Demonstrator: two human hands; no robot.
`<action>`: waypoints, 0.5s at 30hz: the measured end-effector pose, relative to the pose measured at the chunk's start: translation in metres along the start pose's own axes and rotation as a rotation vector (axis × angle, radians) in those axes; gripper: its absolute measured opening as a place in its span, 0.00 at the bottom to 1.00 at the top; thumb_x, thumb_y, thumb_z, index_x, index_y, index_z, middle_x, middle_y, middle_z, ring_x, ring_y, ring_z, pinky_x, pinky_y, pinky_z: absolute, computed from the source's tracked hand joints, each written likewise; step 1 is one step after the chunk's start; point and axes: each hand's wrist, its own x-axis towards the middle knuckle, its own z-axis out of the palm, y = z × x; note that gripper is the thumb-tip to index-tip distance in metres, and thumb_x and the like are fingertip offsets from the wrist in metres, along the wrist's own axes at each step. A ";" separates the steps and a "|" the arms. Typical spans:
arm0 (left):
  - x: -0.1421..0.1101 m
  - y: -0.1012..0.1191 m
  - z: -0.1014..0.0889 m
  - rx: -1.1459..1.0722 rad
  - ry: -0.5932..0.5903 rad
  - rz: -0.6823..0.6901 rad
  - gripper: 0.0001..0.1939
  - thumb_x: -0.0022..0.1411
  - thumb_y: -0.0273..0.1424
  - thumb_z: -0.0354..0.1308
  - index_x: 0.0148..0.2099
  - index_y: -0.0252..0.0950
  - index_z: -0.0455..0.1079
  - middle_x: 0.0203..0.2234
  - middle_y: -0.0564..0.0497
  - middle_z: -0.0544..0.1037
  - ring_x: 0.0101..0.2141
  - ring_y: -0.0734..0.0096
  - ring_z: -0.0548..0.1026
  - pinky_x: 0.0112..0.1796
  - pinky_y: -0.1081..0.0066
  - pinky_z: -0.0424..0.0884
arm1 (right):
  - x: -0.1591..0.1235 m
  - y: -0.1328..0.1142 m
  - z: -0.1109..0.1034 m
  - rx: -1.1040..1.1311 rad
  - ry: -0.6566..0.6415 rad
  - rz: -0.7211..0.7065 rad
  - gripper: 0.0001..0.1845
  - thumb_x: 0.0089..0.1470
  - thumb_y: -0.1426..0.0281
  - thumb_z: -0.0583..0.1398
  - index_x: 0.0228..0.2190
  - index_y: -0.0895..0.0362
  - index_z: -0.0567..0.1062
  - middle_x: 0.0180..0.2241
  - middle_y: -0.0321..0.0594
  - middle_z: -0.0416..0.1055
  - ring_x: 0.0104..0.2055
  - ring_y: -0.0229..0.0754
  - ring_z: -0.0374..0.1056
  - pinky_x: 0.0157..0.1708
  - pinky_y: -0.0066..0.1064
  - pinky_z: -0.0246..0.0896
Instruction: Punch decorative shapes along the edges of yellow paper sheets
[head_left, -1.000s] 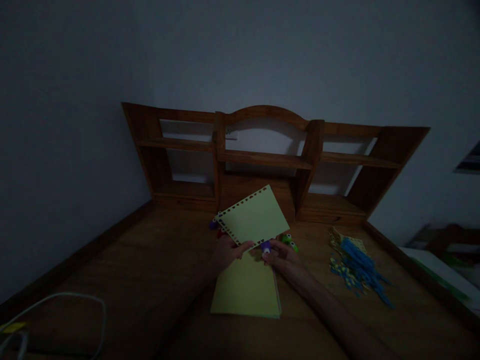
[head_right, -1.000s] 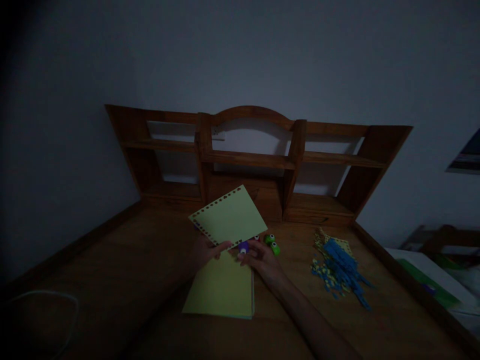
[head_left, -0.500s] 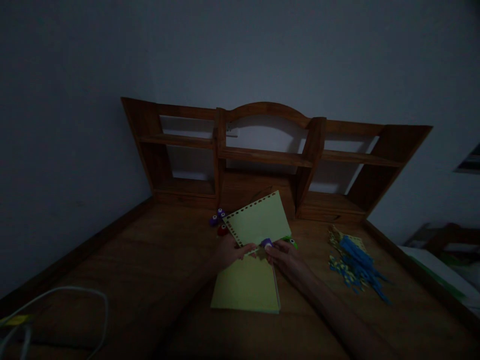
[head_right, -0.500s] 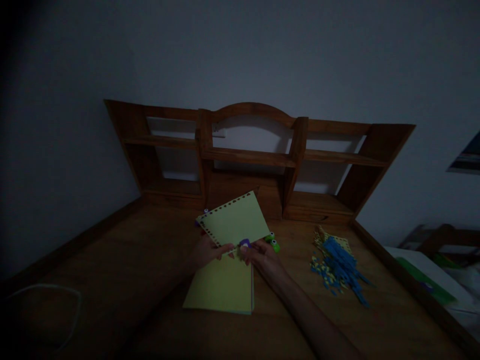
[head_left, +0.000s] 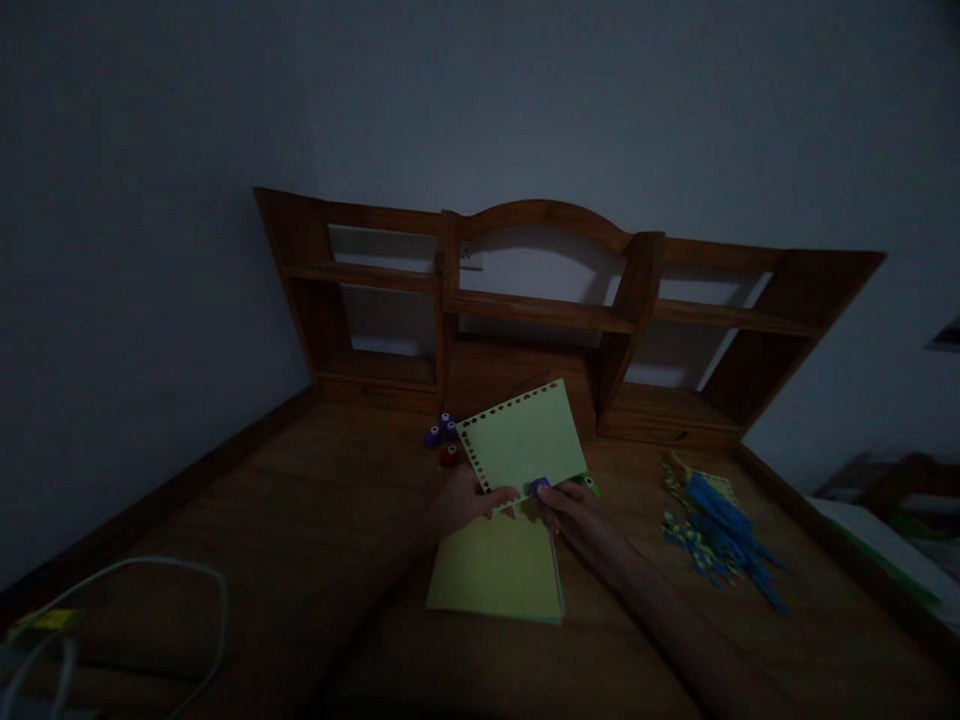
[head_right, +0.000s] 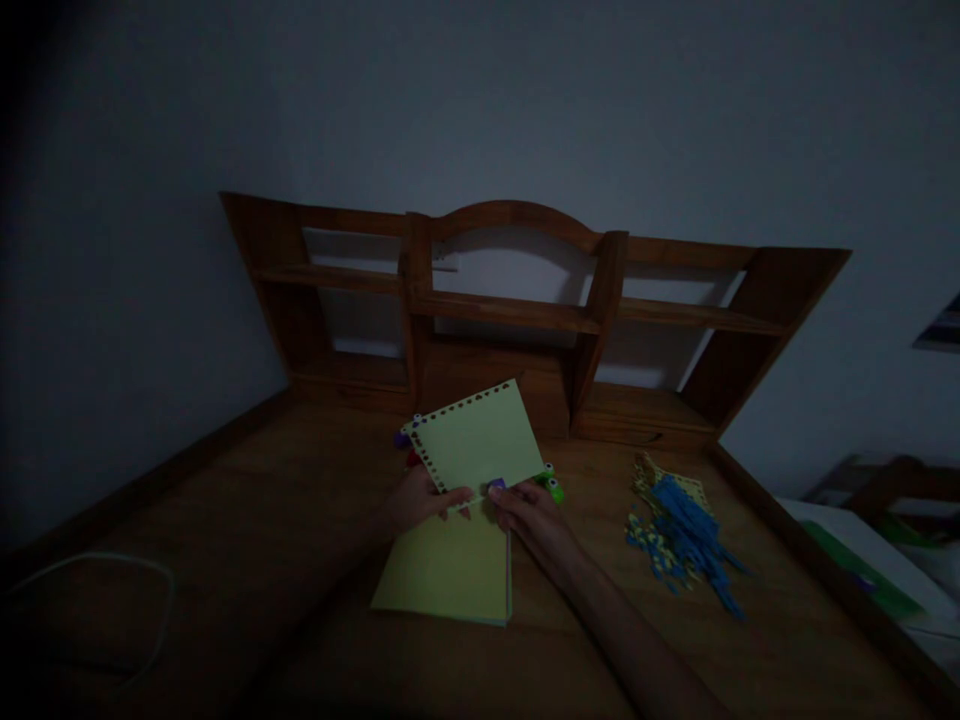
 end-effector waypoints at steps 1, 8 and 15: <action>0.000 0.000 0.000 -0.005 -0.005 0.002 0.19 0.58 0.41 0.59 0.41 0.29 0.72 0.29 0.43 0.80 0.25 0.67 0.76 0.22 0.74 0.70 | 0.000 0.000 -0.001 -0.003 0.000 -0.001 0.12 0.45 0.66 0.70 0.25 0.60 0.75 0.21 0.34 0.64 0.22 0.32 0.56 0.21 0.26 0.47; -0.001 0.003 0.000 -0.043 -0.037 -0.014 0.20 0.58 0.43 0.58 0.38 0.28 0.72 0.27 0.42 0.79 0.21 0.69 0.75 0.20 0.74 0.70 | 0.000 0.002 -0.002 -0.042 -0.013 -0.011 0.14 0.46 0.64 0.69 0.23 0.60 0.73 0.20 0.33 0.62 0.22 0.32 0.55 0.22 0.26 0.46; -0.001 0.002 0.001 -0.110 -0.046 -0.015 0.21 0.57 0.44 0.59 0.39 0.27 0.70 0.26 0.42 0.79 0.17 0.74 0.72 0.18 0.75 0.70 | -0.002 -0.004 0.004 -0.081 0.005 -0.019 0.16 0.45 0.61 0.70 0.23 0.60 0.73 0.20 0.34 0.62 0.22 0.33 0.55 0.22 0.27 0.46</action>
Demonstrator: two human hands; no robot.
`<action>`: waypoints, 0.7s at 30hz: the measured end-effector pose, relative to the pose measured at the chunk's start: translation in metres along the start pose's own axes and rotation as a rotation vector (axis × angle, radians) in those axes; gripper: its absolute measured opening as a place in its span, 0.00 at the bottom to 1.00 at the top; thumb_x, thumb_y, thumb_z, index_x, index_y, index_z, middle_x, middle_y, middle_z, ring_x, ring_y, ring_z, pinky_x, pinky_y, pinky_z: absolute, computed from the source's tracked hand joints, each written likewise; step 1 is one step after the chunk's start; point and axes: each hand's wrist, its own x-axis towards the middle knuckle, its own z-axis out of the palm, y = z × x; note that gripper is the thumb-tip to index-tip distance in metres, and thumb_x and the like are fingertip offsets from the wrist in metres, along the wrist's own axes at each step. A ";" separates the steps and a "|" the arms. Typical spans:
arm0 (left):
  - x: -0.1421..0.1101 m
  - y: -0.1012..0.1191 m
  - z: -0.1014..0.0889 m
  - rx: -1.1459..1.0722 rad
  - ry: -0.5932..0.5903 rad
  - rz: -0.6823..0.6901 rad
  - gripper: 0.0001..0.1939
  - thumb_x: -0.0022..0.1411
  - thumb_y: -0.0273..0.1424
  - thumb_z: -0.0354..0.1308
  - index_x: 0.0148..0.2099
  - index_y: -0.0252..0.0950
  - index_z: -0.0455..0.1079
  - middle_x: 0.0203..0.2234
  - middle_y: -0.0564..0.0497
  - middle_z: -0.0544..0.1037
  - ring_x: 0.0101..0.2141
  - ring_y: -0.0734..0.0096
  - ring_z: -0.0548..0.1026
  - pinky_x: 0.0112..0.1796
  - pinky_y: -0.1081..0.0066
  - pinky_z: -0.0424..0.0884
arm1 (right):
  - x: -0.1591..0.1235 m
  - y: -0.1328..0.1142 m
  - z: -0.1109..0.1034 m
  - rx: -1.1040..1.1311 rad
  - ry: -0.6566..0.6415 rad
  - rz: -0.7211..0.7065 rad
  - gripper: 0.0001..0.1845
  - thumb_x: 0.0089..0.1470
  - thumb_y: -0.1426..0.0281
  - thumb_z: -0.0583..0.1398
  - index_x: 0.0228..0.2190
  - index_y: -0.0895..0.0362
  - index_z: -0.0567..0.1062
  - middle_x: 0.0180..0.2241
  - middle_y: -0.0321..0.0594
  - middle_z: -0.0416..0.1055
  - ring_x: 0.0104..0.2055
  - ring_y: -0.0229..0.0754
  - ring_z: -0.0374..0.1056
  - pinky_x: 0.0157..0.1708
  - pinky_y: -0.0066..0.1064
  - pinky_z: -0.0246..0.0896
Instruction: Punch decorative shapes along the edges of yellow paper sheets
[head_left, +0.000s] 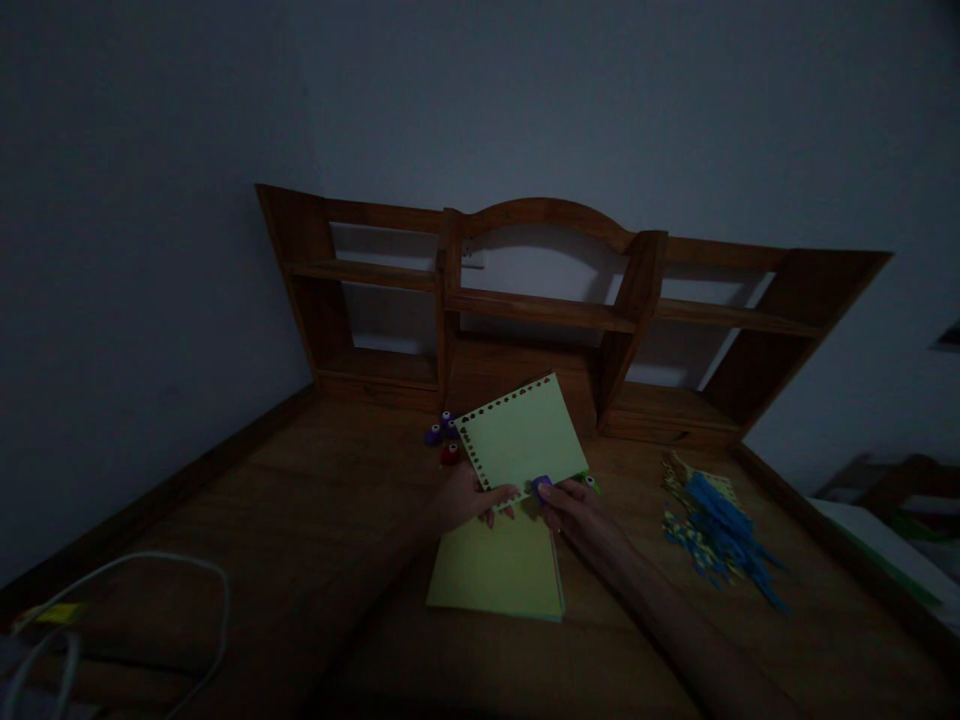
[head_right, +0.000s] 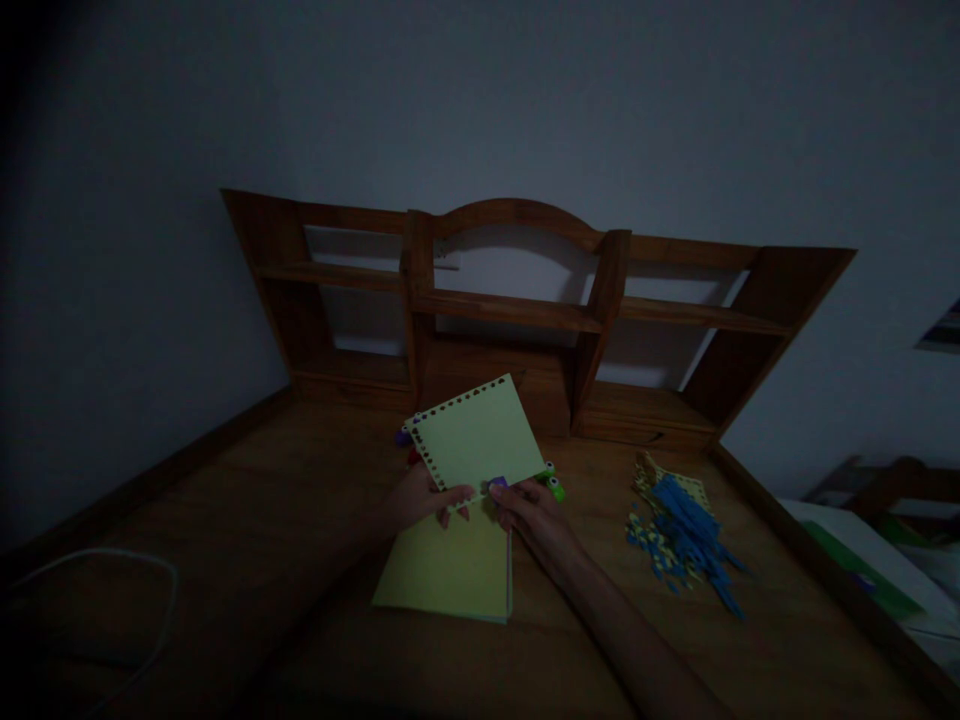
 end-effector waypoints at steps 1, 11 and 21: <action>0.000 -0.001 0.000 0.001 -0.002 -0.001 0.21 0.57 0.44 0.59 0.38 0.27 0.70 0.26 0.42 0.79 0.16 0.75 0.72 0.18 0.75 0.70 | 0.000 -0.001 0.001 -0.014 0.006 0.000 0.17 0.44 0.60 0.70 0.23 0.60 0.73 0.19 0.33 0.62 0.22 0.33 0.54 0.22 0.27 0.45; 0.000 -0.003 0.000 0.005 0.011 -0.025 0.21 0.56 0.44 0.60 0.39 0.27 0.68 0.24 0.43 0.78 0.15 0.75 0.71 0.17 0.76 0.69 | 0.002 0.007 -0.004 -0.102 0.070 -0.021 0.19 0.42 0.59 0.70 0.19 0.60 0.71 0.18 0.34 0.63 0.21 0.33 0.53 0.21 0.27 0.42; -0.005 0.003 0.005 -0.031 -0.030 -0.056 0.22 0.56 0.45 0.60 0.40 0.29 0.68 0.26 0.43 0.78 0.23 0.67 0.76 0.21 0.73 0.72 | 0.001 0.009 -0.006 -0.044 0.092 -0.043 0.19 0.39 0.61 0.72 0.18 0.60 0.71 0.18 0.33 0.61 0.20 0.32 0.49 0.20 0.27 0.39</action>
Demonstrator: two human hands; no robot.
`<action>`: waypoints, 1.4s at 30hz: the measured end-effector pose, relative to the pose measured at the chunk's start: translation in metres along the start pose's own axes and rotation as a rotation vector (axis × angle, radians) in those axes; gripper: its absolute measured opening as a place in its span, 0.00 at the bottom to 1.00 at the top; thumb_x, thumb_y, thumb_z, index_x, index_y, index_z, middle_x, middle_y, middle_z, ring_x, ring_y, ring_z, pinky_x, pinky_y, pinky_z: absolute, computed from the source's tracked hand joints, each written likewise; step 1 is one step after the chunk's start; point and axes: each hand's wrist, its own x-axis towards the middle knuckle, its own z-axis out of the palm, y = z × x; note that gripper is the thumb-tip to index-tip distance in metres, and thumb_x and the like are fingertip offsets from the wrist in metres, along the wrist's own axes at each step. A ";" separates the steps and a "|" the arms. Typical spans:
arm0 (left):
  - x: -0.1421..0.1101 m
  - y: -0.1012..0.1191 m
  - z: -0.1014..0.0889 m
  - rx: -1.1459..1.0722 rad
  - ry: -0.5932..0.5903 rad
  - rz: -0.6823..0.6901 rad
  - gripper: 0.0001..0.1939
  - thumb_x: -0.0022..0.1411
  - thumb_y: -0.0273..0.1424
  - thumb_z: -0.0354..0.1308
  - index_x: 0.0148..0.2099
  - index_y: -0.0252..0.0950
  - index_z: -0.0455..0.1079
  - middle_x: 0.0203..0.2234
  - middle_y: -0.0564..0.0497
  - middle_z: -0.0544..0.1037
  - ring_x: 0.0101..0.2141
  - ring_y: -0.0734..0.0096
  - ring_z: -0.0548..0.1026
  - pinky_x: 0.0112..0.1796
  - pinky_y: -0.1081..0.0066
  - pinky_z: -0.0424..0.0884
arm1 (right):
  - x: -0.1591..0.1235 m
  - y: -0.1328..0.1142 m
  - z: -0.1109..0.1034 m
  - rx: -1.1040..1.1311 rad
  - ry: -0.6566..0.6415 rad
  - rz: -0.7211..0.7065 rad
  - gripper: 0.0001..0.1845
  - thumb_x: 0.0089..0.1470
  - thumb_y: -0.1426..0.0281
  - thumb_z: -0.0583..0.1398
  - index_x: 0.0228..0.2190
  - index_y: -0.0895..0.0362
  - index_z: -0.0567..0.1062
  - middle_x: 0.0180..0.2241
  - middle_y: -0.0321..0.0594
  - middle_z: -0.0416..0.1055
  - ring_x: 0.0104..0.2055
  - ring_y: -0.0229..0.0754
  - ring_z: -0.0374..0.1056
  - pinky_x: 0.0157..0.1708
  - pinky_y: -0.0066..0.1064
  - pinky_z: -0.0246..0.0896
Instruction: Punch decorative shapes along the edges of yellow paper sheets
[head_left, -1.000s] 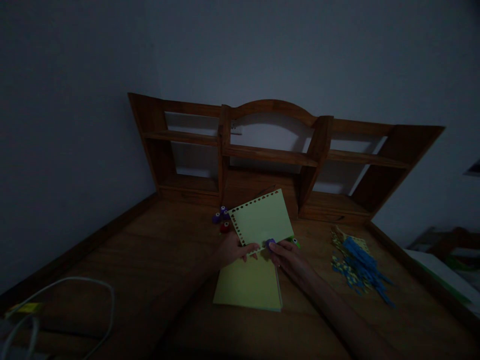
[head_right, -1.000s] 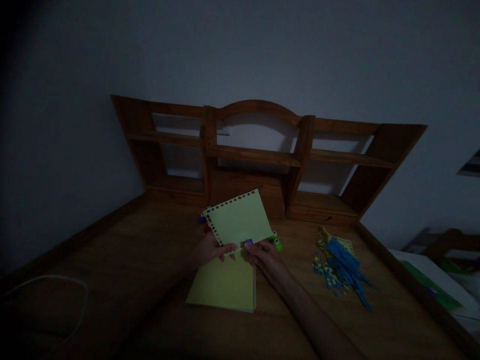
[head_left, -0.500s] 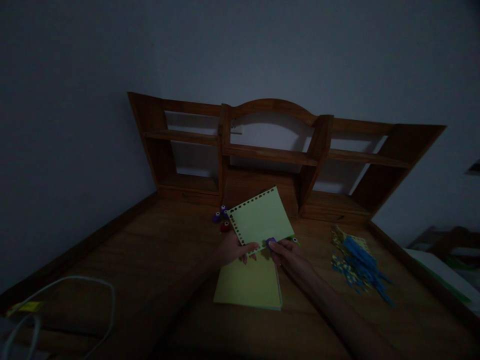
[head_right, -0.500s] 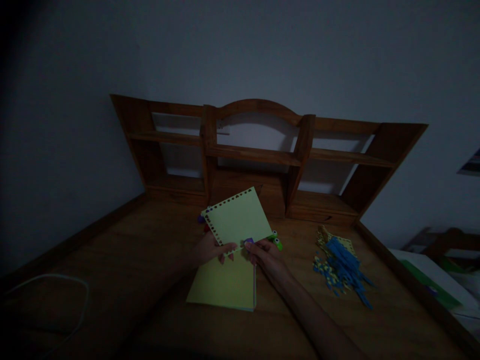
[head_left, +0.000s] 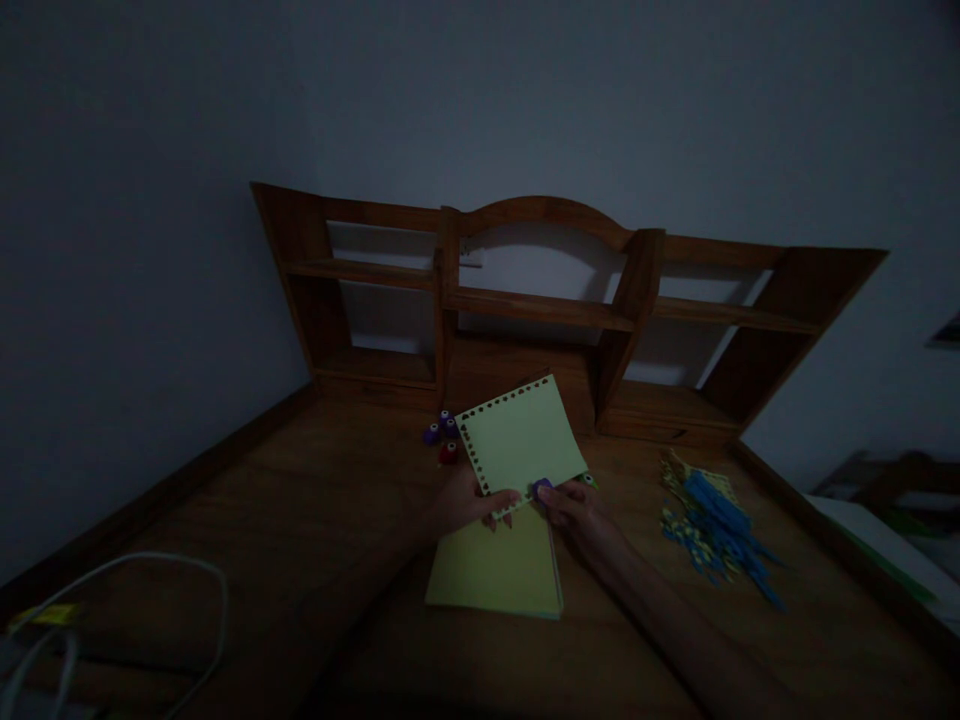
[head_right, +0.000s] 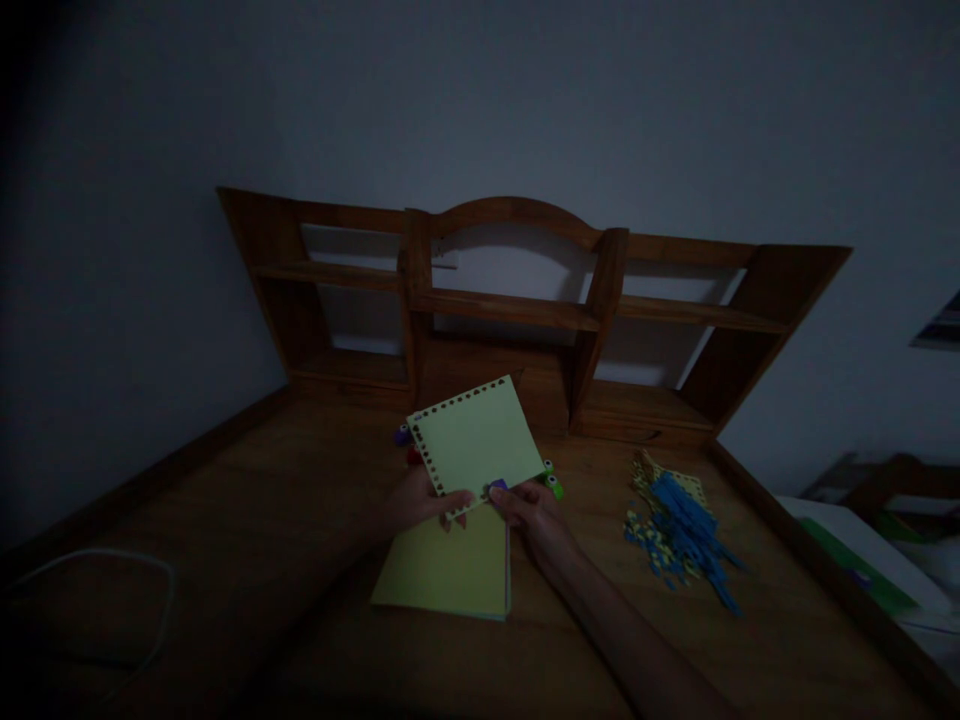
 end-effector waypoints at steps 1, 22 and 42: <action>-0.001 0.002 0.001 -0.006 -0.016 -0.004 0.22 0.56 0.45 0.60 0.40 0.29 0.69 0.27 0.43 0.78 0.24 0.67 0.76 0.22 0.73 0.72 | -0.001 -0.001 0.001 -0.010 0.005 -0.002 0.20 0.38 0.60 0.72 0.18 0.60 0.71 0.17 0.32 0.60 0.20 0.32 0.49 0.20 0.27 0.38; -0.001 0.000 -0.001 0.013 0.044 0.020 0.20 0.59 0.46 0.56 0.37 0.31 0.70 0.25 0.48 0.76 0.21 0.74 0.71 0.23 0.74 0.69 | -0.007 -0.009 0.011 -0.191 -0.161 0.013 0.20 0.39 0.59 0.71 0.33 0.57 0.77 0.30 0.39 0.73 0.29 0.38 0.65 0.28 0.28 0.56; -0.003 0.003 0.000 0.037 0.015 -0.002 0.19 0.59 0.45 0.56 0.33 0.31 0.70 0.24 0.48 0.75 0.22 0.71 0.72 0.24 0.72 0.69 | -0.003 -0.009 0.011 -0.137 -0.058 -0.066 0.16 0.43 0.60 0.70 0.29 0.58 0.77 0.25 0.37 0.71 0.25 0.36 0.63 0.27 0.27 0.57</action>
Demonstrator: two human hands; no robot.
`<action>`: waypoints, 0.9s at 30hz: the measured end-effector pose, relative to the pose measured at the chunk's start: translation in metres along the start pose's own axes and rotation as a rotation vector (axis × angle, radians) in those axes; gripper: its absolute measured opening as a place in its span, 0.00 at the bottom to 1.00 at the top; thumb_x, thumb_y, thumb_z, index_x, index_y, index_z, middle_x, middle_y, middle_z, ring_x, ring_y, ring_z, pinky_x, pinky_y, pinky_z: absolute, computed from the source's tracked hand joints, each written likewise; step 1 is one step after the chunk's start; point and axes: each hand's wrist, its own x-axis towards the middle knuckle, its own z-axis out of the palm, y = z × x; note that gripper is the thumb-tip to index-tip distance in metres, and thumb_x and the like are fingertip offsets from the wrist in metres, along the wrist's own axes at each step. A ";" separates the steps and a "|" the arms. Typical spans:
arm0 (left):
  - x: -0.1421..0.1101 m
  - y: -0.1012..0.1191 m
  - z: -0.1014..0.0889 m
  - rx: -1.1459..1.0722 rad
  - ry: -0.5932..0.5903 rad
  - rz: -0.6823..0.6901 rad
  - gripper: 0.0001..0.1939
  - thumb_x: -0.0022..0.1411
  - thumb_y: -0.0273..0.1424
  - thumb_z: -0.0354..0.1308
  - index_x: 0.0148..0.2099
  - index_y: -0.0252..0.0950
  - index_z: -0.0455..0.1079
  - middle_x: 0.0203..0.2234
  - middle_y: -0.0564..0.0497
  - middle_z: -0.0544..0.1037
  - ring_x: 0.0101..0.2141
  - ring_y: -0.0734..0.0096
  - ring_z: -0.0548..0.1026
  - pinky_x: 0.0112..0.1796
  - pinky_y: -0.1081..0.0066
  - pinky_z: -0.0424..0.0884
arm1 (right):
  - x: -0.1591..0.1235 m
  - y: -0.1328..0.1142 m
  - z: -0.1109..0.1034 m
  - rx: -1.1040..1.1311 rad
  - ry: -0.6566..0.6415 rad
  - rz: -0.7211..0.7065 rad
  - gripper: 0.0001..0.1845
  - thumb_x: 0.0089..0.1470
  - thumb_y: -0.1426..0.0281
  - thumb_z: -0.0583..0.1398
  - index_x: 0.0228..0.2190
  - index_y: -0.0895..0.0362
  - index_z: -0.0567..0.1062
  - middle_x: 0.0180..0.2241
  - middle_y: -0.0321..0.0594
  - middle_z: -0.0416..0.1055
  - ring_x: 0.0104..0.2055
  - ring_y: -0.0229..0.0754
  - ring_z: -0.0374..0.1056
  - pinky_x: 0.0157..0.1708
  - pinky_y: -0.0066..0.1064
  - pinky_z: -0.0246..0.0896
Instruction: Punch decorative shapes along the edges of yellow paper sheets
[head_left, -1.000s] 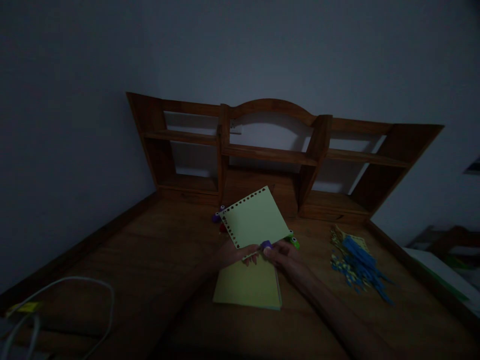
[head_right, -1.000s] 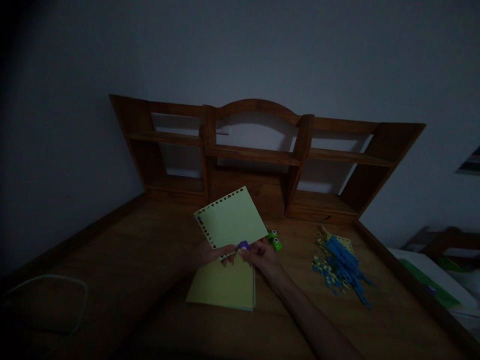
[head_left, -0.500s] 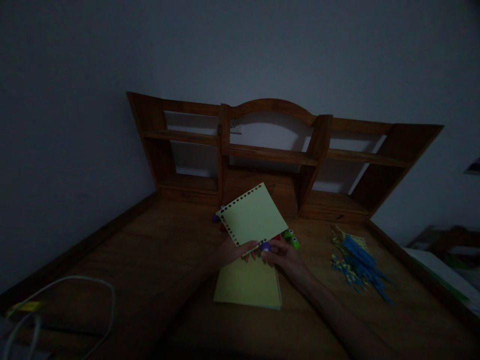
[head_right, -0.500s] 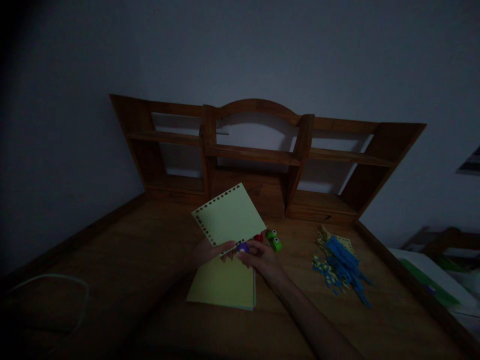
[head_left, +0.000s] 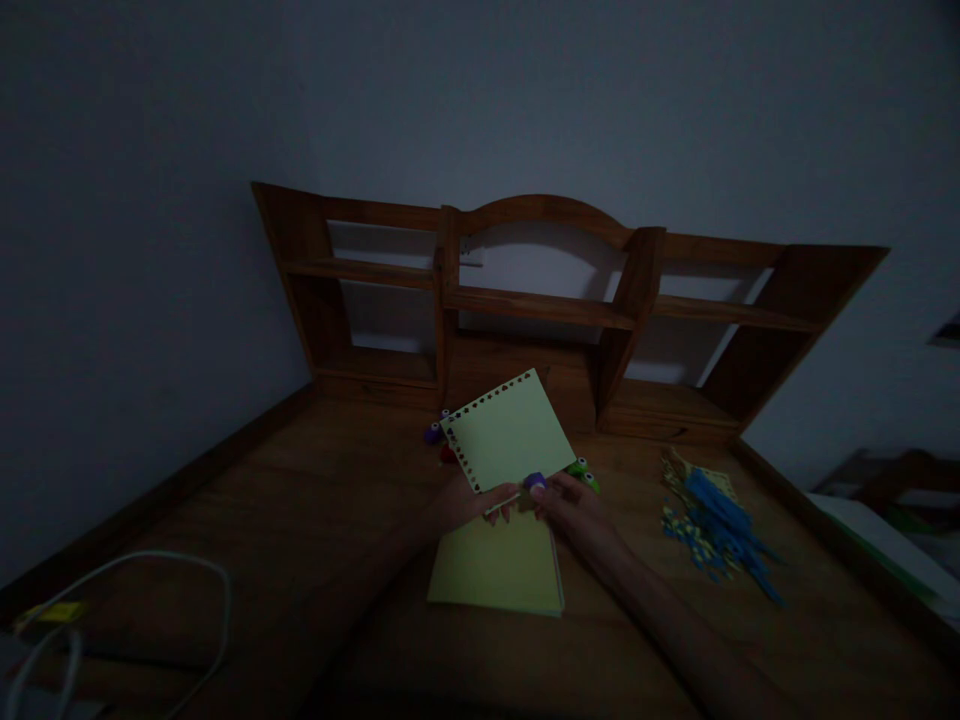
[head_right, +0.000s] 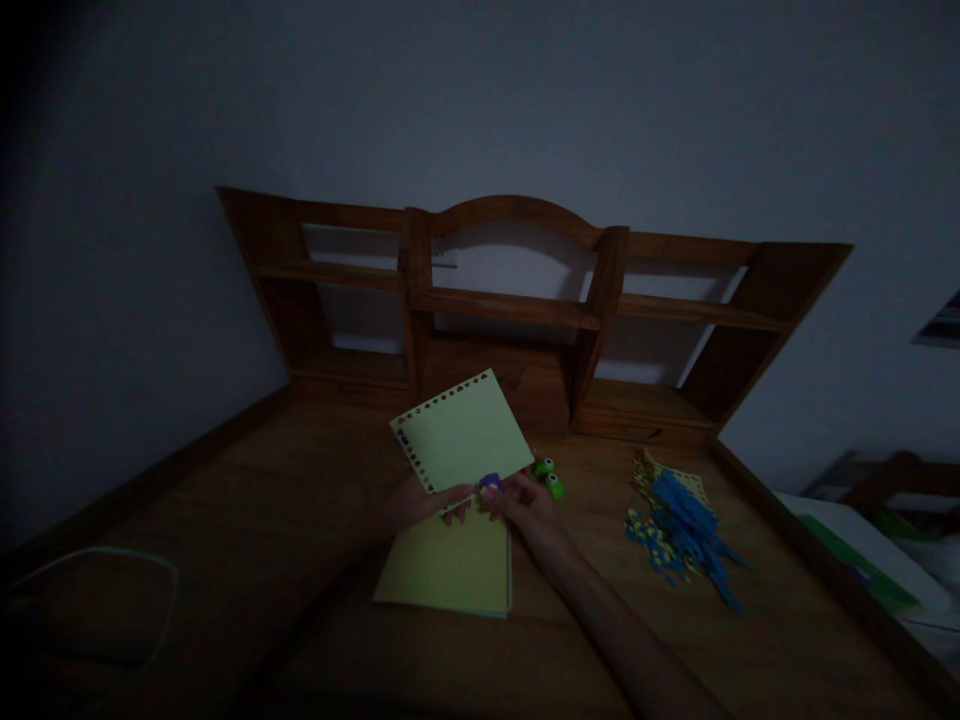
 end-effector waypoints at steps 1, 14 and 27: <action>0.000 0.000 0.000 -0.002 -0.010 0.002 0.20 0.60 0.45 0.55 0.33 0.31 0.70 0.24 0.48 0.75 0.22 0.72 0.72 0.24 0.72 0.69 | 0.000 0.000 0.000 0.033 0.015 0.007 0.15 0.44 0.59 0.70 0.29 0.58 0.77 0.25 0.37 0.71 0.26 0.36 0.63 0.27 0.27 0.57; 0.001 -0.010 -0.002 -0.015 0.023 -0.016 0.21 0.58 0.47 0.57 0.35 0.30 0.70 0.25 0.47 0.76 0.21 0.73 0.72 0.23 0.74 0.69 | 0.002 0.002 -0.003 0.199 0.002 0.029 0.14 0.48 0.61 0.68 0.28 0.59 0.78 0.25 0.37 0.70 0.27 0.35 0.64 0.29 0.26 0.59; 0.001 -0.007 -0.003 0.035 0.058 -0.029 0.20 0.58 0.45 0.57 0.36 0.30 0.69 0.25 0.48 0.76 0.21 0.74 0.72 0.23 0.75 0.69 | 0.002 -0.001 -0.008 0.321 -0.039 0.118 0.10 0.50 0.64 0.67 0.31 0.57 0.76 0.27 0.36 0.72 0.27 0.35 0.67 0.28 0.25 0.59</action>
